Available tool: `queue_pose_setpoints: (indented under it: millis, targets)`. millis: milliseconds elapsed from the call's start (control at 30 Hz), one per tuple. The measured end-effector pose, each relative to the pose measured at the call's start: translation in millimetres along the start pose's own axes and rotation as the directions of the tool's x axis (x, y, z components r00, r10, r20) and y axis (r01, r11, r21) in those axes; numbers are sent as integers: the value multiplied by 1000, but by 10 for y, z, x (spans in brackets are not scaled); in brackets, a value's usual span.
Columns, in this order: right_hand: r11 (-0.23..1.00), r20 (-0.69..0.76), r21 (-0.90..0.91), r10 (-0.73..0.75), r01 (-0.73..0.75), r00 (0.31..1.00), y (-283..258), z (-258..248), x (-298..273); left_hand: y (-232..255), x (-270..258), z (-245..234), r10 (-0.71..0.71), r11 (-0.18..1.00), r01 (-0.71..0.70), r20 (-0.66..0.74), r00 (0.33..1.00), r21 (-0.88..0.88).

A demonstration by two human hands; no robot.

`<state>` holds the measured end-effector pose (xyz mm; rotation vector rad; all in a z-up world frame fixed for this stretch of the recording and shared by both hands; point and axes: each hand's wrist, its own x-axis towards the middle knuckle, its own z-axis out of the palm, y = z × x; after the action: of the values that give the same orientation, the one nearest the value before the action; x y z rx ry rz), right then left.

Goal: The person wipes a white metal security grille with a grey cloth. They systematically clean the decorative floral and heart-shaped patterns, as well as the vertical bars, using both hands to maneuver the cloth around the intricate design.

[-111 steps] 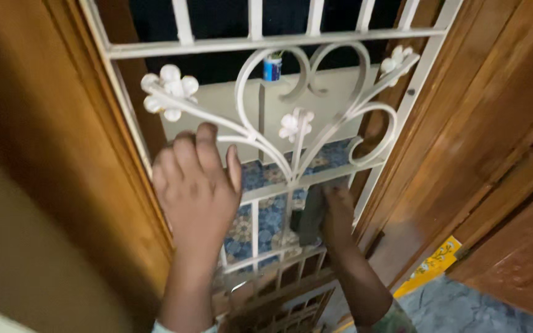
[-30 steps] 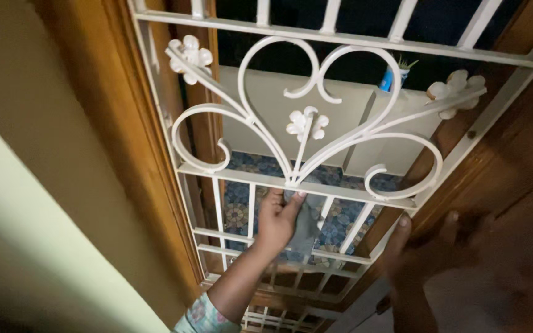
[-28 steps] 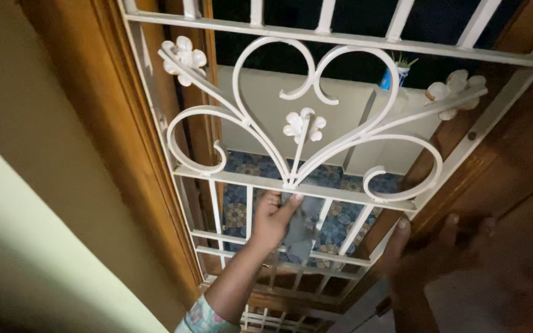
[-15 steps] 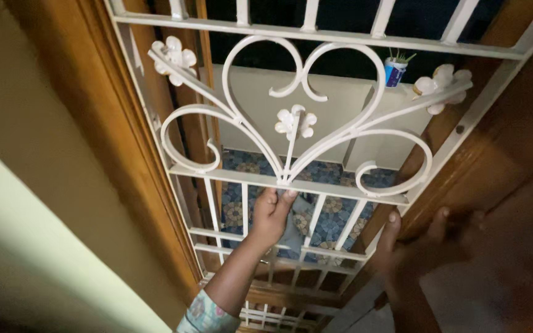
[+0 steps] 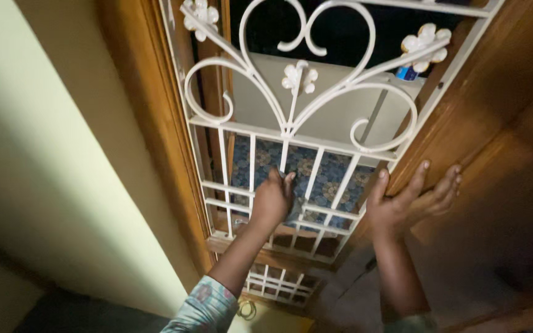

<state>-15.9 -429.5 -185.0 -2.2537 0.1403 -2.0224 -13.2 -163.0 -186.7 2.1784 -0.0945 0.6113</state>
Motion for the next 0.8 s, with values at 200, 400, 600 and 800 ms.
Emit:
queue_pose_setpoints:
  millis: [200, 400, 600, 800]
  targets:
    - [1000, 18, -5, -13, 13, 1000, -45, -90, 14, -292, -167, 94, 217, 935, -198, -32, 976, 294]
    - [1000, 23, 22, -10, 10, 1000, 8, -44, -22, -425, -487, -95, 412, 775, -336, -24, 911, 536]
    - [999, 13, 27, -17, 17, 1000, 60, 26, -43, -352, -573, -737, -332, 771, 283, 19, 943, -571]
    - [998, -15, 54, -23, 24, 1000, 55, 34, -63, -458, -262, -760, -108, 383, 111, 74, 991, -917]
